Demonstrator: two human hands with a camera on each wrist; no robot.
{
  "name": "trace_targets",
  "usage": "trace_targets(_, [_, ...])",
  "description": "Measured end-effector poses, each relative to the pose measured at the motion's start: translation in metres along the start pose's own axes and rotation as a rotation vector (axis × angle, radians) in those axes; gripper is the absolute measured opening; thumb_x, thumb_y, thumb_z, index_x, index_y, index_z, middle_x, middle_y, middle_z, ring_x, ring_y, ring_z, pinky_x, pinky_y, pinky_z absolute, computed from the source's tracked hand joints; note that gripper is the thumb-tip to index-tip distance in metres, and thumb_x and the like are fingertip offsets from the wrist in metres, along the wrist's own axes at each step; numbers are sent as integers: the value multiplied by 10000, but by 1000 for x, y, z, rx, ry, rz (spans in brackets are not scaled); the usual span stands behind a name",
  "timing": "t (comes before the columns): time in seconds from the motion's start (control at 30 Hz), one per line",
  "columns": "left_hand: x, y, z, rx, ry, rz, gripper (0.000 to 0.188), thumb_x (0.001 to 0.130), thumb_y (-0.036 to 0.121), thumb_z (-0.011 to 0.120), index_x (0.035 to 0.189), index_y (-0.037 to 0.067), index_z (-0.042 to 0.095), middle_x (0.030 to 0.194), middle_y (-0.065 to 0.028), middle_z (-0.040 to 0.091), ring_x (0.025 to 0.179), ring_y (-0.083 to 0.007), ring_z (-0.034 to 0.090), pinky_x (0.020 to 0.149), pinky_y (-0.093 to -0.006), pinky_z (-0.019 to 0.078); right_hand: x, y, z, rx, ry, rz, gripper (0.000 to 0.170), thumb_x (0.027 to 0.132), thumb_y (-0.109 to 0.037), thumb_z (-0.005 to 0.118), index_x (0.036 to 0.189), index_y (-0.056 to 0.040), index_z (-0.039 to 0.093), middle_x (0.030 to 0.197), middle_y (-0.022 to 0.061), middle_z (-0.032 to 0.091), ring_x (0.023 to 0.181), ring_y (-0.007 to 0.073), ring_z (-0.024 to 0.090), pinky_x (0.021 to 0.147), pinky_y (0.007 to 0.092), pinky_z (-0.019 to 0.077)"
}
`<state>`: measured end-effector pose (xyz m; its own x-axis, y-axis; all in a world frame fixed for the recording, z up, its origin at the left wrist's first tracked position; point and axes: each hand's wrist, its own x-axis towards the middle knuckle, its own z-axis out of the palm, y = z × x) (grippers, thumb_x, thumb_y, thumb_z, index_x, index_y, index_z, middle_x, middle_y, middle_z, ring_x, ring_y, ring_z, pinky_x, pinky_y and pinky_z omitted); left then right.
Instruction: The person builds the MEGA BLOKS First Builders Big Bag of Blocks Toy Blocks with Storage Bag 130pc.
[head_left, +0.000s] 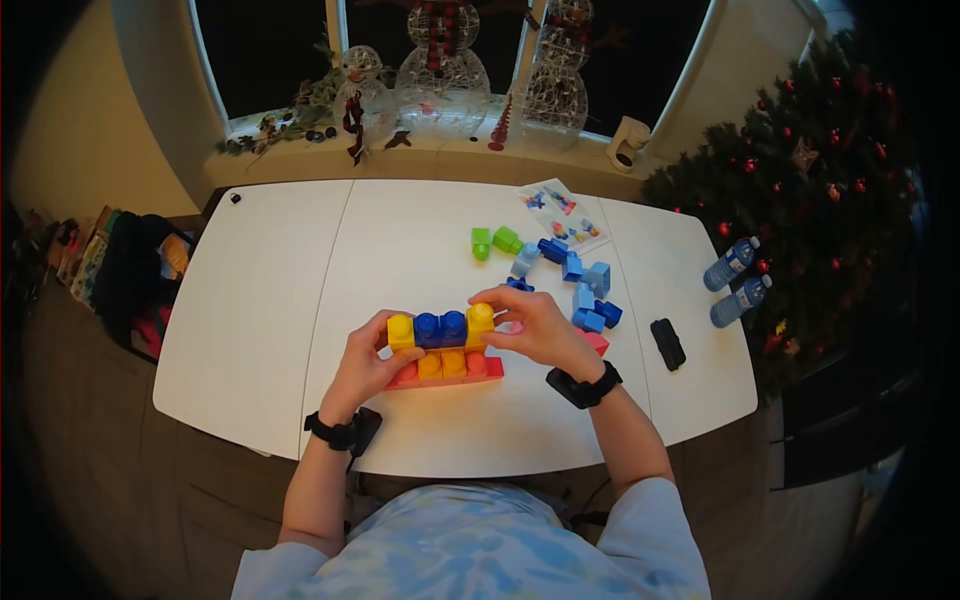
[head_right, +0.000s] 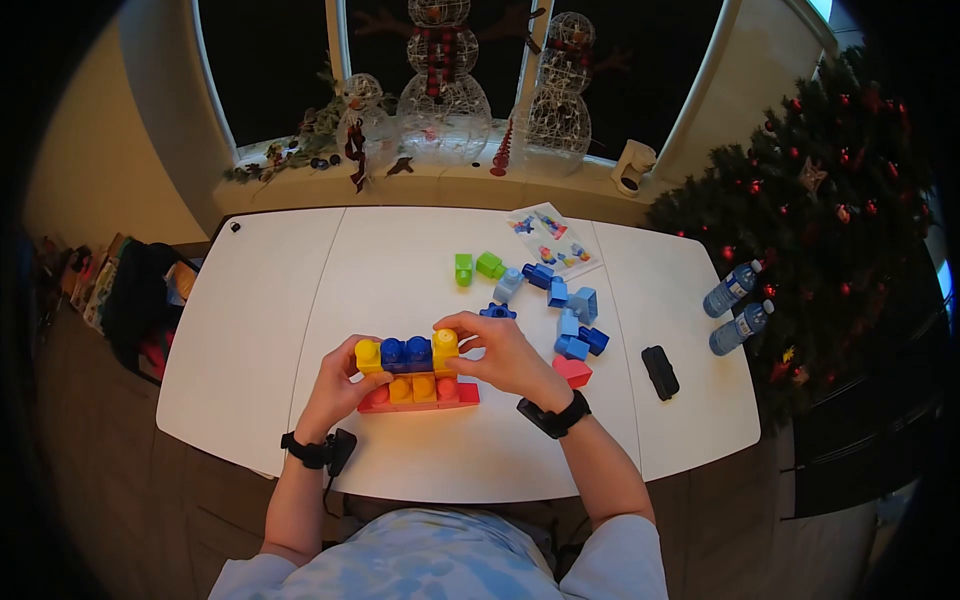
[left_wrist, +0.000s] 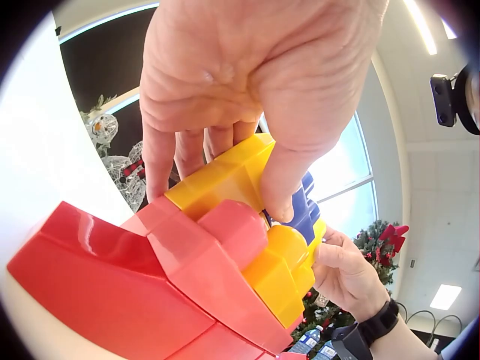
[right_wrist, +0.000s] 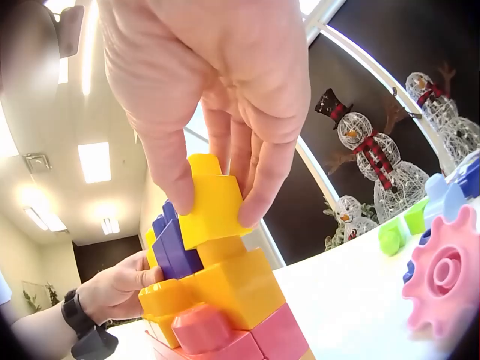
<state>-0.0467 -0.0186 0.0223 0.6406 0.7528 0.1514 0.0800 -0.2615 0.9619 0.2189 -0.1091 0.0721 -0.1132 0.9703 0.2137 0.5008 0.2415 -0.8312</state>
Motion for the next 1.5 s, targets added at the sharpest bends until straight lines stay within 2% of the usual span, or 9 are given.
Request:
trace_targets(0.53, [1, 6, 0, -9, 6, -22, 394, 868, 4, 799, 1214, 8, 610, 1080, -70, 714, 1046, -145, 681, 1022, -324, 538, -2, 7, 11, -67, 37, -52, 400, 827, -36, 810, 1190, -51, 645, 1113, 90, 734, 967, 228, 731, 917, 315, 586])
trace_targets(0.67, [0, -1, -2, -34, -9, -14, 421, 872, 5, 796, 1248, 12, 607, 1120, -75, 701, 1071, -145, 668, 1035, -325, 530, -1, 4, 9, -97, -32, -31, 497, 820, -74, 832, 1272, -66, 625, 1179, 107, 721, 1057, 252, 711, 964, 350, 564])
trace_targets(0.73, [-2, -7, -3, -65, -56, -61, 556, 873, 33, 806, 1367, 35, 551, 1217, -70, 662, 1138, -182, 647, 1074, -355, 513, 2, -5, -1, -133, -73, -34, 545, 817, -103, 846, 1311, -73, 616, 1209, 115, 716, 1100, 259, 699, 978, 365, 555])
trace_targets(0.9, [-10, -13, -24, -84, -77, -90, 863, 773, 103, 903, 1497, 59, 436, 1409, -100, 577, 1337, -234, 548, 1162, -405, 440, 32, -9, -78, -67, 198, 0, 632, 817, -208, 864, 1384, -104, 607, 1279, 90, 707, 1202, 256, 656, 976, 388, 539])
trace_targets(1.03, [-17, -11, -29, 40, -219, -128, 1075, 657, 162, 985, 1540, 80, 376, 1504, -86, 496, 1424, -242, 463, 1201, -427, 393, 79, 6, -108, -370, 257, 67, 452, 834, -109, 787, 1274, -96, 685, 1319, 122, 685, 1185, 299, 654, 1003, 385, 522])
trace_targets(1.1, [-15, -19, -25, 30, -241, -97, 1082, 665, 173, 981, 1549, 84, 364, 1514, -110, 488, 1412, -261, 482, 1190, -430, 404, 100, 39, -99, -553, 163, -89, 412, 810, 18, 675, 1201, -104, 725, 1307, 142, 679, 1143, 356, 648, 1037, 399, 510])
trace_targets(1.2, [-15, -14, -21, -12, -235, -72, 1065, 688, 197, 970, 1553, 85, 358, 1515, -128, 490, 1406, -281, 496, 1181, -433, 412, 126, 87, -65, -773, -3, -82, 469, 795, 90, 639, 1211, -110, 731, 1378, 147, 638, 1241, 347, 598, 1089, 413, 472])
trace_targets(1.33, [-15, -12, -17, -44, -159, -15, 905, 782, 210, 912, 1521, 58, 412, 1478, -123, 535, 1407, -258, 503, 1184, -410, 407, 139, 133, -29, -874, -40, -174, 382, 832, 49, 615, 1149, -116, 749, 1357, 110, 615, 1179, 344, 612, 1019, 420, 538])
trace_targets(1.5, [-13, -8, -14, -131, -78, 57, 637, 893, 158, 808, 1445, 30, 516, 1420, -130, 601, 1369, -237, 548, 1177, -373, 412, 142, 152, -12, -1069, -91, -125, 143, 848, -2, 623, 946, -60, 709, 1101, 101, 617, 1082, 335, 618, 890, 413, 597])
